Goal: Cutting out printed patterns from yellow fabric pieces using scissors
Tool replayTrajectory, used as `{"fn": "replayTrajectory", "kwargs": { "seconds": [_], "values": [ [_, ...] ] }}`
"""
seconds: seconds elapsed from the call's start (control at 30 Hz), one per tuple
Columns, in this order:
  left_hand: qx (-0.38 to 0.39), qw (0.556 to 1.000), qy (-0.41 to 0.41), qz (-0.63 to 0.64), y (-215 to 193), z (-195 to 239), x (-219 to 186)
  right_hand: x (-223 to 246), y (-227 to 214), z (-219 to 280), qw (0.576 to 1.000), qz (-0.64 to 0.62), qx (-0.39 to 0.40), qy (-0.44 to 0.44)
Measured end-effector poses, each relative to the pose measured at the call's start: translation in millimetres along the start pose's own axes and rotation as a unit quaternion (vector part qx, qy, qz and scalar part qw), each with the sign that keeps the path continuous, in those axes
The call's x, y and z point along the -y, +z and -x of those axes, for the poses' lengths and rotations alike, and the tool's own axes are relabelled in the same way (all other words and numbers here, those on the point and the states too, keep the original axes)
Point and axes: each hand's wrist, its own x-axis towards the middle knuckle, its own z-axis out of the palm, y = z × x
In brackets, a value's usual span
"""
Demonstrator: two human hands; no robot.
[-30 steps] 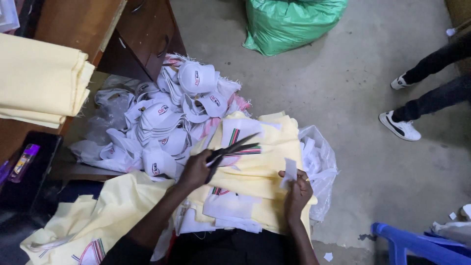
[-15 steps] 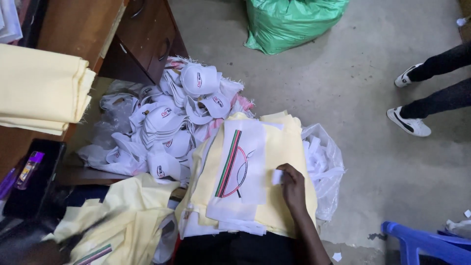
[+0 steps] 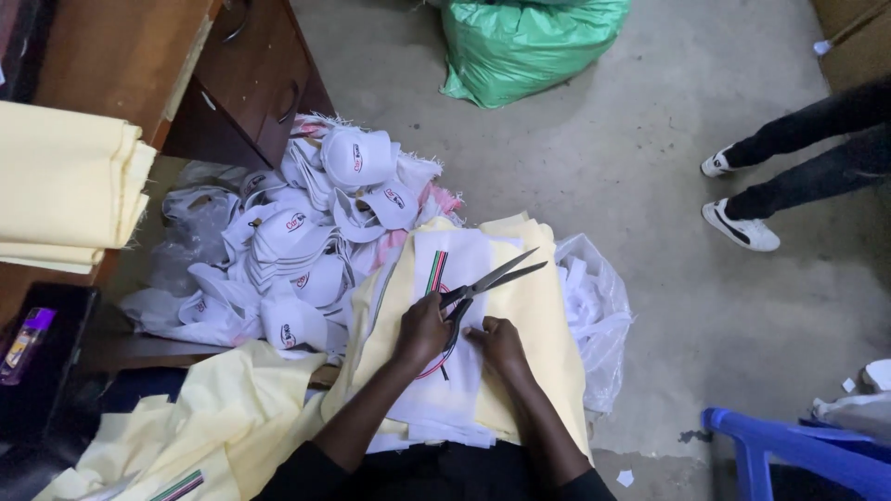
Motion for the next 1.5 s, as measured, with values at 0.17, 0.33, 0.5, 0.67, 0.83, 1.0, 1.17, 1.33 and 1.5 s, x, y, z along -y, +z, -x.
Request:
{"fn": "replayTrajectory", "kwargs": {
  "seconds": [0.17, 0.33, 0.5, 0.67, 0.83, 1.0, 1.17, 1.33, 1.5],
  "values": [
    [-0.034, 0.999, -0.002, -0.012, 4.4, 8.6, 1.8, -2.3, 10.2, 11.4, 0.957, -0.286, 0.042, 0.009],
    [-0.044, 0.999, 0.02, -0.002, 0.2, 18.5, -9.9, 58.5, -32.7, 69.0, 0.911, -0.404, 0.087, -0.001],
    [-0.056, 0.997, 0.041, -0.021, -0.7, 21.0, -11.2, 38.8, -130.3, 88.8, 0.671, -0.72, 0.033, -0.172],
    [-0.023, 1.0, 0.007, 0.001, -15.4, 25.1, -13.7, 29.4, -166.2, 22.0, 0.734, -0.619, -0.179, -0.214],
    [-0.016, 1.0, -0.021, -0.015, -3.2, 20.8, -27.3, -51.5, -163.3, -79.3, 0.74, -0.584, -0.271, -0.195],
    [0.012, 0.998, -0.054, -0.028, -14.0, 37.0, -48.0, -120.7, -161.3, -163.3, 0.653, -0.693, -0.29, -0.093],
    [0.019, 0.997, -0.069, -0.032, -23.3, 38.0, -57.1, -283.6, -263.1, -196.4, 0.586, -0.736, -0.311, -0.137],
    [-0.023, 1.0, -0.001, 0.013, -25.2, 31.3, -31.3, -174.7, -345.9, -144.6, 0.61, -0.578, -0.413, -0.35],
    [0.021, 0.992, -0.12, 0.037, -56.3, 16.5, -51.5, -172.5, -247.3, -159.6, 0.887, -0.397, -0.224, 0.066]
  ]
}}
